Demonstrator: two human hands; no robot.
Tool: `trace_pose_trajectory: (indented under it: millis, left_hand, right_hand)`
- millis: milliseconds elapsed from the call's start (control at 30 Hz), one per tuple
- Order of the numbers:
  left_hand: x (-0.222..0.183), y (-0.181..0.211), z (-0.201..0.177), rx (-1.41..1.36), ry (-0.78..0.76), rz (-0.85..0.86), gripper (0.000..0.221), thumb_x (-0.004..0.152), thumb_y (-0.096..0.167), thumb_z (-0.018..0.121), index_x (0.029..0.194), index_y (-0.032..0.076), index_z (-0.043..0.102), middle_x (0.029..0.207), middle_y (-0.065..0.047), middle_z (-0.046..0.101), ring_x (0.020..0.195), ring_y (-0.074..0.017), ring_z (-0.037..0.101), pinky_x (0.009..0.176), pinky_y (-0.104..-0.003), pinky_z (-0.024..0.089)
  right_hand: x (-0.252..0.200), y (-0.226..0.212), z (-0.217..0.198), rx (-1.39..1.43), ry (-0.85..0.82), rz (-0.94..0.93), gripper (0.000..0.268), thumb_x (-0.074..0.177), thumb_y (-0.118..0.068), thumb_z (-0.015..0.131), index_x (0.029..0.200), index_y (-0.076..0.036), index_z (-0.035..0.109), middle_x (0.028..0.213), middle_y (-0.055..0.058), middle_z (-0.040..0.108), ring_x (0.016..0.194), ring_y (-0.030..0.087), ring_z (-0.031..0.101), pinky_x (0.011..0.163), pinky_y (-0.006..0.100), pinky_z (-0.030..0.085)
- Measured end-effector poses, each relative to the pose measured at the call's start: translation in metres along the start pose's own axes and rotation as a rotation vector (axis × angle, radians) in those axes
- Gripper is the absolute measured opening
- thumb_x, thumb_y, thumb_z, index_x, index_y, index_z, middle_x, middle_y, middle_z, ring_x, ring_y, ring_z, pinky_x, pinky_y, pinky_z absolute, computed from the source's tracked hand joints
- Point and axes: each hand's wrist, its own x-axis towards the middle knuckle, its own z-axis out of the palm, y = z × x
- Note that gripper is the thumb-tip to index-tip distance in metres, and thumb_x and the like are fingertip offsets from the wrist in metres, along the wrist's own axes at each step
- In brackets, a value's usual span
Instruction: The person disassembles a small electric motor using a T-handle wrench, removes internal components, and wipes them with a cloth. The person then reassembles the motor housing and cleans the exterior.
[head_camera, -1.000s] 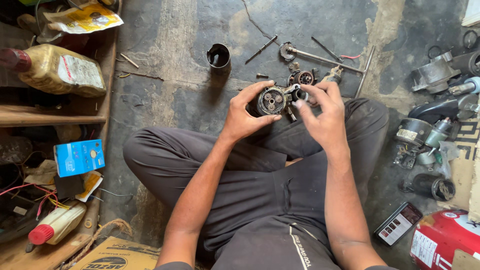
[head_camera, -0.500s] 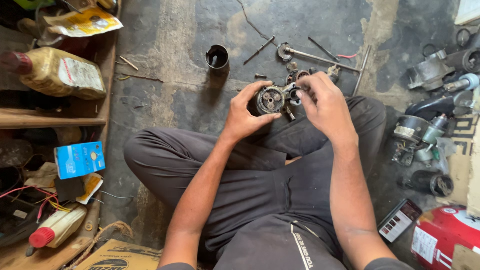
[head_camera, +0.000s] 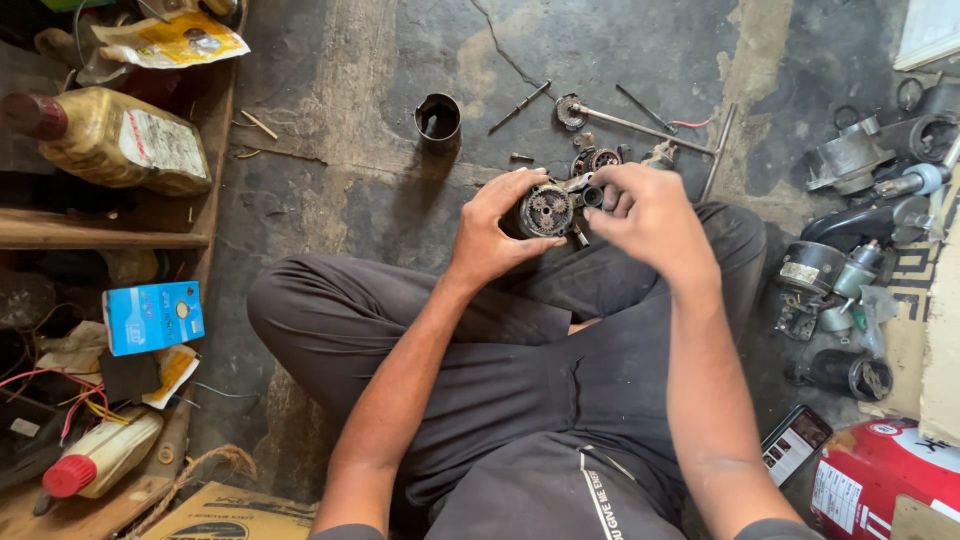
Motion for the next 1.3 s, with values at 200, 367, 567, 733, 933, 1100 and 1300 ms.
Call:
trace_pose_trajectory:
  millis: [200, 367, 567, 733, 933, 1100, 1300]
  left_hand:
    - [0.002, 0.002, -0.002, -0.029, -0.001, -0.047, 0.074, 0.065, 0.024, 0.097, 0.13, 0.005, 0.067, 0.132, -0.012, 0.07, 0.128, -0.0275, 0.066, 0.112, -0.039, 0.051]
    - [0.003, 0.004, 0.002, -0.06, 0.026, -0.064, 0.073, 0.064, 0.024, 0.097, 0.128, 0.005, 0.068, 0.129, -0.012, 0.071, 0.124, -0.0251, 0.068, 0.109, -0.037, 0.053]
    - [-0.001, -0.001, 0.007, -0.278, 0.087, -0.226, 0.067, 0.068, 0.018, 0.096, 0.127, 0.001, 0.068, 0.122, -0.008, 0.073, 0.115, -0.0168, 0.07, 0.103, -0.032, 0.055]
    - [0.002, -0.018, 0.012, -0.764, 0.2, -0.364, 0.059, 0.078, 0.003, 0.088, 0.131, -0.003, 0.063, 0.118, -0.008, 0.072, 0.109, -0.0153, 0.07, 0.099, -0.031, 0.056]
    - [-0.005, -0.035, 0.018, -0.99, 0.337, -0.446, 0.047, 0.09, 0.012, 0.08, 0.131, -0.006, 0.064, 0.119, -0.01, 0.072, 0.107, -0.0159, 0.068, 0.101, -0.031, 0.053]
    - [-0.004, -0.031, 0.016, -0.9, 0.387, -0.437, 0.047, 0.093, 0.02, 0.079, 0.13, -0.006, 0.065, 0.12, -0.009, 0.072, 0.108, -0.0156, 0.067, 0.1, -0.03, 0.052]
    - [0.013, -0.04, -0.028, -1.16, 0.553, -0.369, 0.052, 0.099, 0.038, 0.072, 0.13, -0.003, 0.063, 0.116, -0.01, 0.071, 0.096, -0.0201, 0.067, 0.081, -0.032, 0.056]
  right_hand:
    - [0.006, 0.016, -0.001, 0.196, -0.039, 0.162, 0.025, 0.075, -0.004, 0.081, 0.099, 0.001, 0.074, 0.068, 0.001, 0.061, 0.058, 0.001, 0.05, 0.052, 0.021, 0.04]
    - [0.004, 0.021, 0.008, 0.079, 0.077, 0.015, 0.023, 0.077, -0.004, 0.082, 0.097, 0.003, 0.072, 0.069, -0.001, 0.06, 0.058, 0.002, 0.051, 0.053, 0.021, 0.043]
    - [-0.009, 0.055, 0.019, 0.374, 0.216, 0.115, 0.029, 0.093, -0.007, 0.073, 0.121, -0.002, 0.067, 0.096, 0.002, 0.065, 0.075, 0.006, 0.053, 0.065, 0.022, 0.045]
    - [-0.027, 0.077, 0.044, 0.535, 0.172, 0.131, 0.071, 0.083, -0.013, 0.08, 0.145, -0.002, 0.048, 0.127, 0.012, 0.059, 0.107, 0.017, 0.06, 0.09, 0.029, 0.055]
    - [-0.037, 0.05, 0.095, 0.689, 0.028, -0.031, 0.097, 0.077, -0.019, 0.09, 0.153, 0.0, 0.034, 0.149, 0.012, 0.05, 0.139, 0.02, 0.047, 0.118, 0.036, 0.033]
    - [-0.022, 0.019, 0.122, 0.779, 0.185, 0.088, 0.079, 0.081, -0.026, 0.091, 0.142, -0.001, 0.048, 0.128, 0.008, 0.063, 0.118, 0.017, 0.061, 0.106, 0.034, 0.05]
    - [-0.054, 0.022, 0.134, 0.601, 0.187, 0.068, 0.072, 0.079, -0.023, 0.09, 0.135, -0.002, 0.051, 0.123, 0.007, 0.066, 0.113, 0.017, 0.065, 0.102, 0.032, 0.052]
